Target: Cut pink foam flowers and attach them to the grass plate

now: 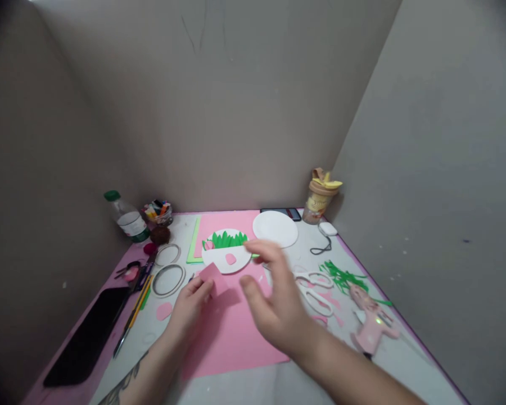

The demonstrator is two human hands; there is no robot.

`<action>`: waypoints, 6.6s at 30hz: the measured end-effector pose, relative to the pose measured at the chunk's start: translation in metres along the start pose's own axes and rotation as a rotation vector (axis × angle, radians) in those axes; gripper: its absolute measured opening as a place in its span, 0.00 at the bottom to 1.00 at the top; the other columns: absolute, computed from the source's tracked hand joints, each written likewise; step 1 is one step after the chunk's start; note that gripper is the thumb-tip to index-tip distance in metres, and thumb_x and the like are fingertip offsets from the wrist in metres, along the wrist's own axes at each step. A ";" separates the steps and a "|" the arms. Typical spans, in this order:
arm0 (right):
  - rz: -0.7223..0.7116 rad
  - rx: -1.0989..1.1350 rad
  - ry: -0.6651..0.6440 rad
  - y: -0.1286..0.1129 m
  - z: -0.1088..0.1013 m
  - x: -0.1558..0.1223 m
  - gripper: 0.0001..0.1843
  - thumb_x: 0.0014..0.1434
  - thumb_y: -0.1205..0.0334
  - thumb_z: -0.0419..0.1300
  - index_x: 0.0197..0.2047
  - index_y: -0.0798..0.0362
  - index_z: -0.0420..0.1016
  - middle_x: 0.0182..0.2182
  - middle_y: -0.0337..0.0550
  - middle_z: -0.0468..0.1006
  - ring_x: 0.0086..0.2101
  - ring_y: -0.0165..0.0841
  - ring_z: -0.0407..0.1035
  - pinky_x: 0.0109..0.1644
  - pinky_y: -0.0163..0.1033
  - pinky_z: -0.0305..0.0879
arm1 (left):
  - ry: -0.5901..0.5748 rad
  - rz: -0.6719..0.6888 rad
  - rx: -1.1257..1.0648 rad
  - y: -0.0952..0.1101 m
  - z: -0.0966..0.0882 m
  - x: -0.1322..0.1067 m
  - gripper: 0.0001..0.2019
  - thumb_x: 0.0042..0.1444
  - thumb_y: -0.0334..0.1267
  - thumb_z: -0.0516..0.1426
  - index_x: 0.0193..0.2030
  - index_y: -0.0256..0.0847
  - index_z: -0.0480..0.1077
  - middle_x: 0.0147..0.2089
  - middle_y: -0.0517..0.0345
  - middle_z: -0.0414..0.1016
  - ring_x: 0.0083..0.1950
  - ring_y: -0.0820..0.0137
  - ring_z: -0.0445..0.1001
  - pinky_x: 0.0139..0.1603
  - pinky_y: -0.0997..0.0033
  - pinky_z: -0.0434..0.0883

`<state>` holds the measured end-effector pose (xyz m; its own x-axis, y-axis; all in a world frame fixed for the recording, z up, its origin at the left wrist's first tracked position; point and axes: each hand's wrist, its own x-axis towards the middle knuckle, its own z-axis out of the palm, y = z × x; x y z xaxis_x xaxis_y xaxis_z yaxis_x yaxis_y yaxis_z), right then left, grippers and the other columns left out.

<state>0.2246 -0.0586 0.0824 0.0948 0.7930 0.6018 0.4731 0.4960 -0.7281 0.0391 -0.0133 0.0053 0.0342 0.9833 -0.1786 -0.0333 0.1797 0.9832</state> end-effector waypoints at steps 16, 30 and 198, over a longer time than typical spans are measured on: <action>0.908 0.447 -0.293 0.070 0.060 -0.016 0.12 0.49 0.55 0.61 0.27 0.52 0.62 0.13 0.29 0.65 0.12 0.23 0.56 0.14 0.27 0.49 | -0.182 -0.013 0.026 -0.008 0.015 0.010 0.13 0.48 0.44 0.63 0.28 0.34 0.70 0.24 0.59 0.68 0.26 0.74 0.63 0.29 0.74 0.59; 0.784 0.346 -0.387 0.068 0.057 -0.023 0.10 0.52 0.57 0.60 0.28 0.55 0.70 0.13 0.28 0.58 0.14 0.22 0.53 0.18 0.29 0.51 | -0.077 0.013 -0.035 -0.005 0.008 0.016 0.07 0.51 0.40 0.60 0.31 0.37 0.71 0.25 0.63 0.65 0.26 0.76 0.61 0.29 0.76 0.59; 0.459 0.385 -0.618 0.047 0.068 0.028 0.12 0.47 0.73 0.55 0.35 0.52 0.72 0.29 0.36 0.72 0.28 0.28 0.65 0.34 0.33 0.61 | -0.068 -0.197 -0.382 0.023 -0.010 0.002 0.17 0.43 0.38 0.66 0.39 0.38 0.68 0.29 0.62 0.73 0.25 0.77 0.70 0.27 0.79 0.68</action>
<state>0.1896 0.0109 0.0426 -0.3424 0.9394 0.0155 0.1641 0.0760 -0.9835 0.0289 -0.0074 0.0271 0.1422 0.9276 -0.3455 -0.3868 0.3734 0.8432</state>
